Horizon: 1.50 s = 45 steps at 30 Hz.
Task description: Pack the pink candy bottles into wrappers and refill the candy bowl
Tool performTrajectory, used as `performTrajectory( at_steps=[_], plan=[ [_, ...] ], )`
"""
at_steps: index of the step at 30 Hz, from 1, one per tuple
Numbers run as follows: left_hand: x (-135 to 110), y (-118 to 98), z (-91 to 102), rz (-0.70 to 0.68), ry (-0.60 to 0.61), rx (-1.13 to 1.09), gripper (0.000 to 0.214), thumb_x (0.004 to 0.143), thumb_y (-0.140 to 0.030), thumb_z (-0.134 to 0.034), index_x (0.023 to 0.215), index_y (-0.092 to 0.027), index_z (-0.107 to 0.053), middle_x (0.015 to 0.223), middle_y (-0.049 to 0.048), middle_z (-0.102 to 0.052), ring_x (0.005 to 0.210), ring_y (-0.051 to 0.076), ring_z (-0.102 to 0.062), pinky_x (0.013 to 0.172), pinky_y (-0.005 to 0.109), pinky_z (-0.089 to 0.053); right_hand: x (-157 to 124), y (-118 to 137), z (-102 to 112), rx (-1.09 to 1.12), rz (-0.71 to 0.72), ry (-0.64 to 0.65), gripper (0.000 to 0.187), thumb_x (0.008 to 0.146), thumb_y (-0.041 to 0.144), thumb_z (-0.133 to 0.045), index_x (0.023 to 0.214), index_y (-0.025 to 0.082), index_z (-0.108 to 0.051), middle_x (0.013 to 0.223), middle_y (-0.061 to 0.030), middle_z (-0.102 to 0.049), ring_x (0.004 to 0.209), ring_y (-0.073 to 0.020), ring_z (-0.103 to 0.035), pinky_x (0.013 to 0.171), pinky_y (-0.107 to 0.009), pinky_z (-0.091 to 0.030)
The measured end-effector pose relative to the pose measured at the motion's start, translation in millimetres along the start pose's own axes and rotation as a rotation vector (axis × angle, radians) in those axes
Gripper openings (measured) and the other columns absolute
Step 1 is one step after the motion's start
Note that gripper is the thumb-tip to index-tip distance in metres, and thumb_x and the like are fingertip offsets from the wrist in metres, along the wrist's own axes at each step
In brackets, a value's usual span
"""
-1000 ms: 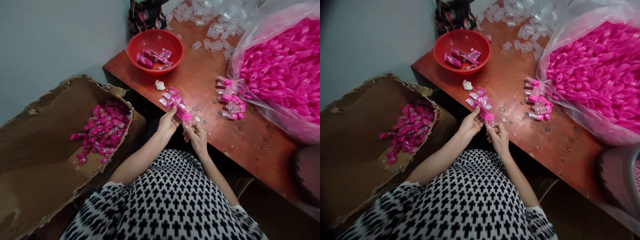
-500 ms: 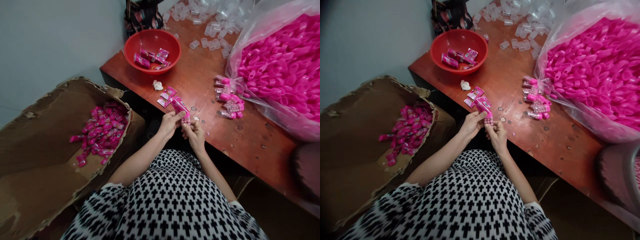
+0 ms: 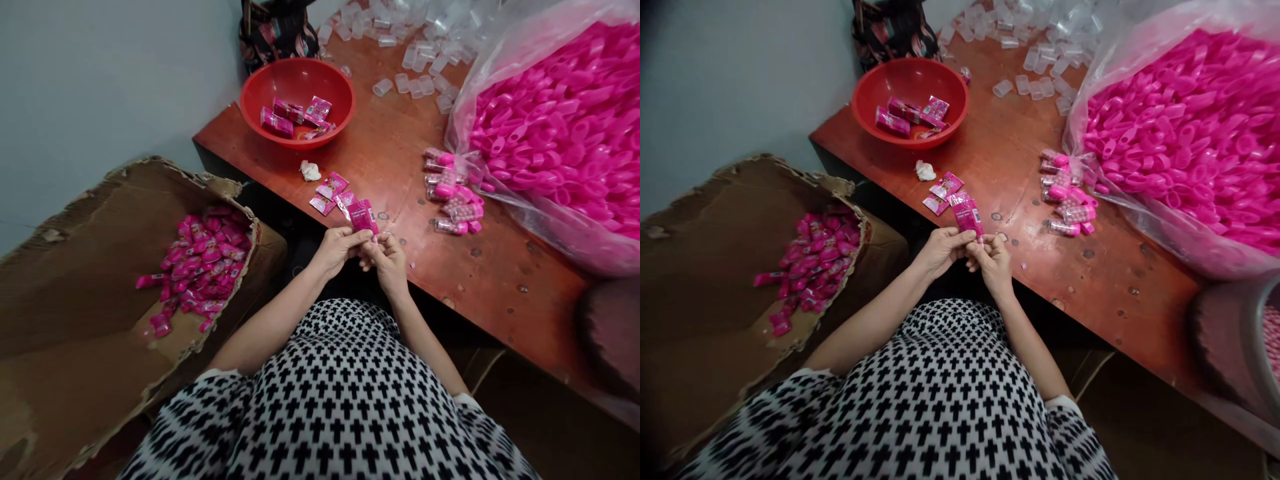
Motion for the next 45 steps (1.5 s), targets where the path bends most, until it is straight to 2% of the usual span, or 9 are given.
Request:
performTrajectory(
  at_steps=[4,10,16,19,25,28,37,40,45],
  plan=[
    [-3,-1,11.6,-0.027,-0.095,-0.142,0.031,0.055,-0.03,-0.084,0.064,-0.008,-0.064,0.066,0.0056,-0.066,0.06,0.011,-0.062,0.061,0.024,-0.052,-3,-1,-5,0.049,-0.008,0.077,0.039,0.073,0.044,-0.07,0.099,0.022,-0.052,0.077,0.002,-0.069,0.058,-0.0101,-0.064,0.056,-0.024,-0.056],
    [-22,0,7.9,-0.063,-0.03,-0.146,0.029,0.061,-0.031,-0.082,0.066,-0.008,-0.065,0.059,0.0033,-0.063,0.05,0.009,-0.056,0.051,0.023,-0.047,7,0,-19,0.072,-0.015,0.07,0.034,0.071,0.042,-0.072,0.086,0.021,-0.051,0.061,0.0058,-0.064,0.047,-0.009,-0.06,0.047,-0.021,-0.053],
    [-68,-61,81.7,-0.54,-0.472,-0.238,0.048,0.074,-0.063,-0.06,0.088,-0.018,-0.067,0.096,0.0073,-0.073,0.095,0.019,-0.068,0.086,0.03,-0.053,13,3,-27,0.02,-0.011,0.104,0.034,0.073,0.045,-0.069,0.085,0.02,-0.051,0.065,0.0023,-0.068,0.049,-0.0093,-0.062,0.044,-0.019,-0.049],
    [-65,-78,103.0,-0.637,-0.565,-0.021,0.06,0.079,-0.07,-0.045,0.105,-0.02,-0.065,0.107,0.0088,-0.07,0.101,0.021,-0.066,0.091,0.034,-0.052,16,1,-18,-0.028,0.0,0.072,0.03,0.076,0.045,-0.066,0.082,0.018,-0.052,0.062,0.0027,-0.066,0.045,-0.0077,-0.059,0.041,-0.017,-0.046],
    [10,-64,43.8,-0.741,-0.383,1.158,0.043,0.08,-0.047,-0.063,0.114,-0.021,-0.064,0.132,0.0089,-0.057,0.131,0.027,-0.043,0.114,0.047,-0.027,15,0,-18,-0.151,0.001,0.084,0.031,0.077,0.046,-0.065,0.08,0.018,-0.054,0.061,0.0034,-0.065,0.043,-0.006,-0.055,0.04,-0.016,-0.042],
    [35,-48,28.0,-0.744,-0.389,1.469,0.032,0.082,-0.038,-0.062,0.111,-0.024,-0.066,0.136,0.0071,-0.053,0.136,0.03,-0.035,0.116,0.054,-0.018,16,5,-13,-0.186,0.003,0.08,0.03,0.077,0.046,-0.064,0.08,0.018,-0.054,0.061,0.0033,-0.065,0.044,-0.006,-0.055,0.041,-0.016,-0.042],
    [35,-40,30.4,-0.92,-0.386,1.416,0.017,0.086,-0.03,-0.057,0.093,-0.025,-0.072,0.129,0.0041,-0.06,0.134,0.026,-0.04,0.115,0.055,-0.019,66,35,13,-0.406,0.215,-0.067,0.03,0.078,0.046,-0.062,0.087,0.018,-0.058,0.08,-0.0008,-0.067,0.069,-0.0105,-0.062,0.065,-0.024,-0.05],
    [21,-41,18.5,-0.996,-0.297,1.374,0.02,0.087,-0.034,-0.056,0.097,-0.025,-0.071,0.13,0.0049,-0.059,0.134,0.025,-0.04,0.115,0.054,-0.021,85,27,7,-0.334,0.142,0.021,0.04,0.072,0.045,-0.068,0.098,0.018,-0.055,0.081,-0.0002,-0.067,0.075,-0.0127,-0.064,0.072,-0.027,-0.051],
    [0,-45,13.8,-1.045,-0.297,1.289,0.022,0.089,-0.034,-0.053,0.096,-0.023,-0.071,0.127,0.0065,-0.061,0.129,0.023,-0.047,0.109,0.044,-0.037,87,14,0,-0.079,-0.014,0.084,0.05,0.062,0.038,-0.077,0.1,0.021,-0.049,0.067,0.0076,-0.061,0.059,-0.0097,-0.061,0.059,-0.023,-0.05]
  ],
)
Point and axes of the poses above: each hand's wrist, its own x-axis towards the middle knuckle, its own z-axis out of the back of the hand, y = z × x, the point moved 7 cm from there along x, towards the middle knuckle
